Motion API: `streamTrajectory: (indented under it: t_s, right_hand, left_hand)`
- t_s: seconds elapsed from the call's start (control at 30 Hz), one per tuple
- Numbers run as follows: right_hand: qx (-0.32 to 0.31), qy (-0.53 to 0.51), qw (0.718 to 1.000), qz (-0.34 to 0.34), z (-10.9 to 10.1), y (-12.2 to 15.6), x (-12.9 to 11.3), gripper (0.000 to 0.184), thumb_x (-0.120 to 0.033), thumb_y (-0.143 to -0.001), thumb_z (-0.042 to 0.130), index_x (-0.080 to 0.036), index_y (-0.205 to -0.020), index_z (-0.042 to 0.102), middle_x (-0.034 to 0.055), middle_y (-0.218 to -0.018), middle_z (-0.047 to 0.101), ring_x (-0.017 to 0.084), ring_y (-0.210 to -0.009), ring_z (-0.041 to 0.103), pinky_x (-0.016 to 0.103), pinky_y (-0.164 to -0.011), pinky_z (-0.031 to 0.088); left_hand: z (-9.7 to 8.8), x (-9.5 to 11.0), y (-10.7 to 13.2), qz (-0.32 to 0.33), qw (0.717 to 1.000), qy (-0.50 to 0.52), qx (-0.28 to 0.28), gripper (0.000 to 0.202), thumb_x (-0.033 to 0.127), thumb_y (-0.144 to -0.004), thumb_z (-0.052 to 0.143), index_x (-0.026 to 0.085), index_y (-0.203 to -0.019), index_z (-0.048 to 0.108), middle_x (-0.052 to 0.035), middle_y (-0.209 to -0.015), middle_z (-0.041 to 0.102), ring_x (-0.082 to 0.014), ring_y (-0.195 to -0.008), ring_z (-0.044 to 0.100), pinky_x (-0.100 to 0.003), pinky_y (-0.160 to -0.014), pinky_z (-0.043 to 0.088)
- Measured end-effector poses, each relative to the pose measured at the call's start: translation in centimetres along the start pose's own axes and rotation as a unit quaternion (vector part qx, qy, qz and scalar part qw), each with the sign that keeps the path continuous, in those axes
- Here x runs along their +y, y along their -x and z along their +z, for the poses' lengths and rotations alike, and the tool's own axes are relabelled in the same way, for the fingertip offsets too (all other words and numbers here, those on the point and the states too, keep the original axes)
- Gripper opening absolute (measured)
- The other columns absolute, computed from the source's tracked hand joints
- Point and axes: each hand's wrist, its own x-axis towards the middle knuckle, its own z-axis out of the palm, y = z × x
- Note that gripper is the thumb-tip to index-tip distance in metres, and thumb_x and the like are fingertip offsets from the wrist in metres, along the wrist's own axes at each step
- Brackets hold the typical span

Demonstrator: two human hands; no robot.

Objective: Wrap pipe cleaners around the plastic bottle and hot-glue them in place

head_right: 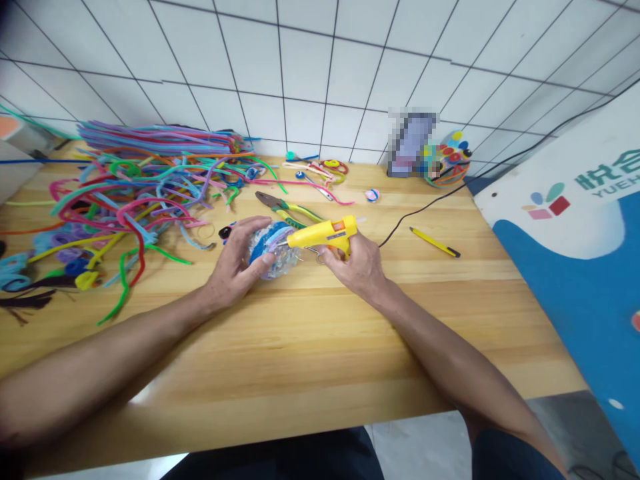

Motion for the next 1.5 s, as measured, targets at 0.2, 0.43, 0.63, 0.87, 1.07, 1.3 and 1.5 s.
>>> streamTrajectory:
  t_s: [0.2,0.43,0.63,0.87,1.07,1.3,1.5]
  right_hand:
    - [0.011,0.004,1.000,-0.011,0.1,0.1,-0.1,0.032,-0.051,-0.081,0.070,-0.026,-0.073,0.051,-0.0032,-0.055,0.056,0.015,-0.049,0.054,0.028,-0.051,0.043]
    - [0.019,0.016,1.000,-0.011,0.4,0.3,0.3,0.043,-0.057,-0.079,0.076,-0.026,-0.066,0.048,-0.0023,-0.054,0.059,0.016,-0.049,0.057,0.028,-0.050,0.044]
    - [0.034,0.017,0.999,-0.035,0.6,0.5,0.6,0.042,-0.059,-0.079,0.077,-0.026,-0.069,0.053,-0.0004,-0.058,0.062,0.019,-0.054,0.063,0.030,-0.054,0.048]
    - [0.019,0.012,0.999,-0.023,0.3,0.6,0.5,0.042,-0.056,-0.079,0.078,-0.025,-0.066,0.054,0.0000,-0.058,0.064,0.019,-0.054,0.064,0.030,-0.056,0.050]
    - [0.018,0.021,1.000,-0.015,0.0,0.5,0.3,0.027,-0.046,-0.076,0.082,-0.023,-0.082,0.070,0.0031,-0.069,0.075,0.023,-0.063,0.072,0.033,-0.063,0.056]
    - [0.022,-0.076,0.995,-0.058,0.0,0.6,-0.2,0.024,-0.036,-0.082,0.075,-0.022,-0.101,0.071,0.0019,-0.084,0.080,0.020,-0.070,0.075,0.029,-0.065,0.059]
    - [0.019,-0.068,0.996,-0.054,0.0,0.7,-0.5,0.024,-0.037,-0.081,0.077,-0.024,-0.100,0.069,0.0007,-0.081,0.079,0.020,-0.067,0.074,0.030,-0.063,0.059]
  left_hand:
    - [0.0,0.1,0.0,-0.001,1.000,0.004,-0.001,0.050,0.048,-0.105,0.059,0.027,-0.149,0.046,-0.0133,-0.146,0.058,-0.0296,-0.138,0.056,-0.054,-0.118,0.049]
    - [0.1,-0.1,0.1,-0.001,1.000,0.001,-0.001,0.051,0.049,-0.105,0.058,0.026,-0.149,0.046,-0.0139,-0.146,0.058,-0.0303,-0.138,0.056,-0.054,-0.118,0.049]
    - [0.1,-0.1,0.0,-0.001,1.000,0.004,-0.001,0.051,0.049,-0.106,0.058,0.027,-0.149,0.046,-0.0135,-0.146,0.057,-0.0300,-0.138,0.056,-0.054,-0.118,0.049]
    - [0.1,-0.1,0.0,0.001,1.000,0.011,0.002,0.050,0.048,-0.105,0.059,0.026,-0.148,0.046,-0.0135,-0.145,0.057,-0.0298,-0.138,0.056,-0.053,-0.118,0.049]
    - [0.1,-0.1,0.0,0.004,1.000,0.012,0.001,0.050,0.048,-0.106,0.059,0.027,-0.149,0.046,-0.0131,-0.145,0.057,-0.0296,-0.138,0.056,-0.052,-0.117,0.049]
    - [0.1,0.0,0.0,0.006,1.000,0.014,0.005,0.049,0.045,-0.105,0.060,0.026,-0.149,0.047,-0.0129,-0.145,0.058,-0.0295,-0.138,0.056,-0.051,-0.118,0.049]
    - [0.0,0.0,0.0,0.006,1.000,0.007,0.003,0.050,0.048,-0.106,0.059,0.025,-0.148,0.047,-0.0136,-0.145,0.058,-0.0296,-0.138,0.057,-0.051,-0.117,0.050]
